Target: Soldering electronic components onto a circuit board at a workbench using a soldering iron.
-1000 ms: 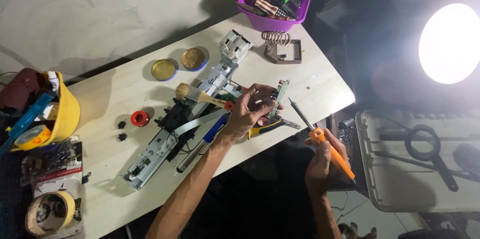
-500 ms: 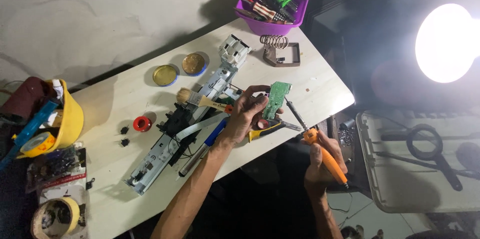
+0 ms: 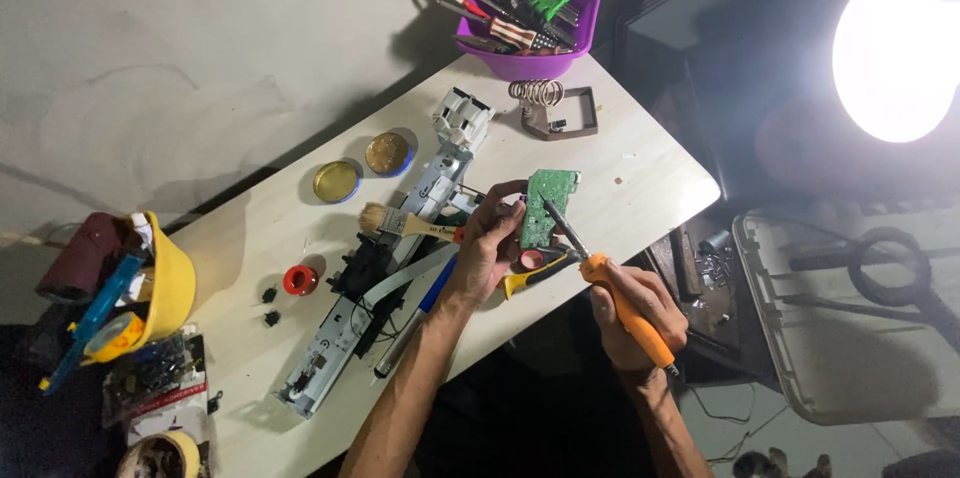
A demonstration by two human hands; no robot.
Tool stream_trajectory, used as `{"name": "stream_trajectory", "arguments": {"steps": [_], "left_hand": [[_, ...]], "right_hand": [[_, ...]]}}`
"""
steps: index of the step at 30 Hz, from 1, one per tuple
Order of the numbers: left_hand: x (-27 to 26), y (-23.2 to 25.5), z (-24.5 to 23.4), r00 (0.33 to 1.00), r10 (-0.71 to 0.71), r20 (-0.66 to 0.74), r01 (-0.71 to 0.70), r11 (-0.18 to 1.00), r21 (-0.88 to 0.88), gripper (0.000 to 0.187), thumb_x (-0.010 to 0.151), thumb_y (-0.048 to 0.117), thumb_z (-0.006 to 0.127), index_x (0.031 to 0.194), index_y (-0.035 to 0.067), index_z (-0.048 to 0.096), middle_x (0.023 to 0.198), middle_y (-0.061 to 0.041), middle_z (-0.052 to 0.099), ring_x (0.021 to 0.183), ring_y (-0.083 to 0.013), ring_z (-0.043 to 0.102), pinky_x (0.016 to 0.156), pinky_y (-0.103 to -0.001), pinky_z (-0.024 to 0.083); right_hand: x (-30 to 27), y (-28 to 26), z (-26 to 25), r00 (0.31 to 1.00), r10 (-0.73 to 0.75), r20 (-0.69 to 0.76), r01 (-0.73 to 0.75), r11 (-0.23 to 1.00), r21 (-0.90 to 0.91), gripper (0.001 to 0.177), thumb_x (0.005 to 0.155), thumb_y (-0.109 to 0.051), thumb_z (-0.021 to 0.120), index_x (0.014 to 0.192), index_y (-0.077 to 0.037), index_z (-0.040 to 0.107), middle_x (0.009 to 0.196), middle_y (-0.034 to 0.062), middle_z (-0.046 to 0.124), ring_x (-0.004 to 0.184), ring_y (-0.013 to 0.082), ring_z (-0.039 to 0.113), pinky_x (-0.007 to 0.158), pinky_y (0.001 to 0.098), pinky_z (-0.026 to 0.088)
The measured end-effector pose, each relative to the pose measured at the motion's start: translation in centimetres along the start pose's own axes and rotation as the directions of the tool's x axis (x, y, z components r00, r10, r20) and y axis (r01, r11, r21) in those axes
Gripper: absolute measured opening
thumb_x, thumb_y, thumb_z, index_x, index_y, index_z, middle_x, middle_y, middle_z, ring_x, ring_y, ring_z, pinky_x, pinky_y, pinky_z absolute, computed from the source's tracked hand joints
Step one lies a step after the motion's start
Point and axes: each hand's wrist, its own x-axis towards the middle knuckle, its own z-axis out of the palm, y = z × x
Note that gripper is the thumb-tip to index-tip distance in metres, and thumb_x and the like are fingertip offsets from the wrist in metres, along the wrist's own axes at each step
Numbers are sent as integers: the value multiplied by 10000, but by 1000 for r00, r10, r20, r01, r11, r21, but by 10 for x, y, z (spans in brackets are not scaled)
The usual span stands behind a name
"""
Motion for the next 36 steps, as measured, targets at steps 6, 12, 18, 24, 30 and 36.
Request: {"name": "stream_trajectory", "arguments": {"steps": [6,12,18,24,30,36], "left_hand": [[4,-10,-9,1000,-27,-15,27,999,-18,388,1000,143,609,1378,61,572,647,103,474,651,-26,584,625,-150,500],[12,-37,-29,999,-32,-30,31,998,-61,392,985,143,632,1361,44,579,679,81,527,706,-66,660,701,-236,593],[10,-33,-27,999,-28,-20,27,998,-51,378,989,133,623,1354,41,584,702,49,563,743,-111,697,730,-281,620],[13,-42,-35,999,5,-39,-7,999,-48,373,988,120,619,1343,12,579,711,27,549,742,-110,679,712,-268,617],[11,-35,-26,999,5,-38,-7,999,-47,385,981,116,626,1350,20,578,709,59,514,728,-79,657,722,-248,618],[10,-34,-25,999,5,-35,-7,999,-49,385,994,122,615,1360,13,568,806,-52,642,836,-168,709,759,-313,621]], "right_hand": [[4,-4,2,999,37,16,-37,999,-25,242,765,-48,862,980,44,800,782,211,733,622,224,688,539,299,541],[6,-5,4,999,24,20,-24,1000,-4,247,790,-73,853,1016,14,804,812,202,746,652,223,706,548,299,537],[5,-1,4,1000,8,14,-8,1000,16,287,763,-30,867,1037,21,801,827,219,747,667,235,712,564,304,555],[2,2,4,1000,-4,20,4,1000,24,293,776,-46,859,1055,20,795,826,219,749,677,242,721,549,292,553],[3,1,4,999,35,35,-35,999,0,269,766,-58,871,1015,20,806,806,202,753,646,231,714,516,293,527],[2,-2,3,998,60,31,-58,997,-40,266,765,-31,868,1019,17,808,801,203,753,639,253,718,533,303,535]]}}
